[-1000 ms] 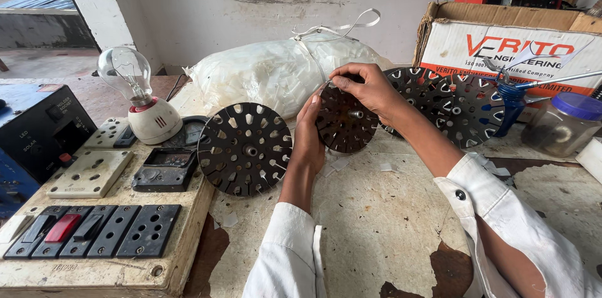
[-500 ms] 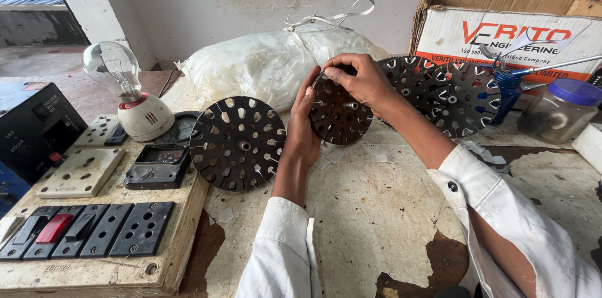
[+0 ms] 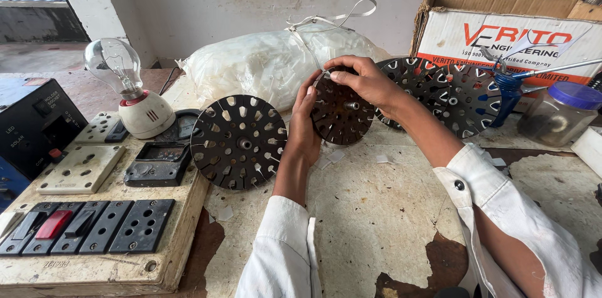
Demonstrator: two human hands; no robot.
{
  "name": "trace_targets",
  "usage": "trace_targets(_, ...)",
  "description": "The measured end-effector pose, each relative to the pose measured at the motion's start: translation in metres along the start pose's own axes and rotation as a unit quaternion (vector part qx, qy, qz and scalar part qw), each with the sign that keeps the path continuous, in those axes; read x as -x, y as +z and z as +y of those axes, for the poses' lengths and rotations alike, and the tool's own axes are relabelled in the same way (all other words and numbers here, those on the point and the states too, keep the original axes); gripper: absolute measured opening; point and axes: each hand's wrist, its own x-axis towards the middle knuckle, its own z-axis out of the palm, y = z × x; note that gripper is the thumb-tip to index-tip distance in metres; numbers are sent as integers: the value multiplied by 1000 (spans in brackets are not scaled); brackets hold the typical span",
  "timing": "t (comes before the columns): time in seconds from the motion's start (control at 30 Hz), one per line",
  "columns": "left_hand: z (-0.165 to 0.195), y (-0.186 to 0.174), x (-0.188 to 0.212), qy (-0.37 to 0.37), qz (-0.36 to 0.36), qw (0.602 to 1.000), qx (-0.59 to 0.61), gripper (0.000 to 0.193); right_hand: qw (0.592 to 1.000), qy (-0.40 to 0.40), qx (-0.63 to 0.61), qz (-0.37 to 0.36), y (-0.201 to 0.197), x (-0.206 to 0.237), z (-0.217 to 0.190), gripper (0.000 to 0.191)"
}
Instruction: The person fits small brass fittings into the center hubs of slotted circular metal discs at a workbench, pressing each fitting into place by hand and setting completed discs in a row. The person also picks up scissors to trim a small piece of material before resuming fitting the discs.
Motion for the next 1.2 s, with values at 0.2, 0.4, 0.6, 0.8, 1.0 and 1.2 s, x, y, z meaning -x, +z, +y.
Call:
trace_targets(0.2,-6,-6,-2,-1,24,1000,-11,46,999,-17,38,32,8,1,-3,34)
trace_targets(0.4,-10,-12,-6,-43,53,998,-5,48,999,6,9,46,13,-3,1,32)
trace_targets(0.6,-10,-14,-4,-20,42,999,0,42,999,6,-18,44,14,-5,1,30)
trace_targets(0.8,-9,-12,-4,-28,56,998,-10,41,999,29,-26,36,12,-2,-5,31)
trace_targets(1.0,-7,-6,-4,3,35,999,14,42,998,44,-27,25,5,-1,-9,35)
trace_targets(1.2,-1,2,-1,-6,25,999,-42,52,998,18,-23,50,3,-7,1,29)
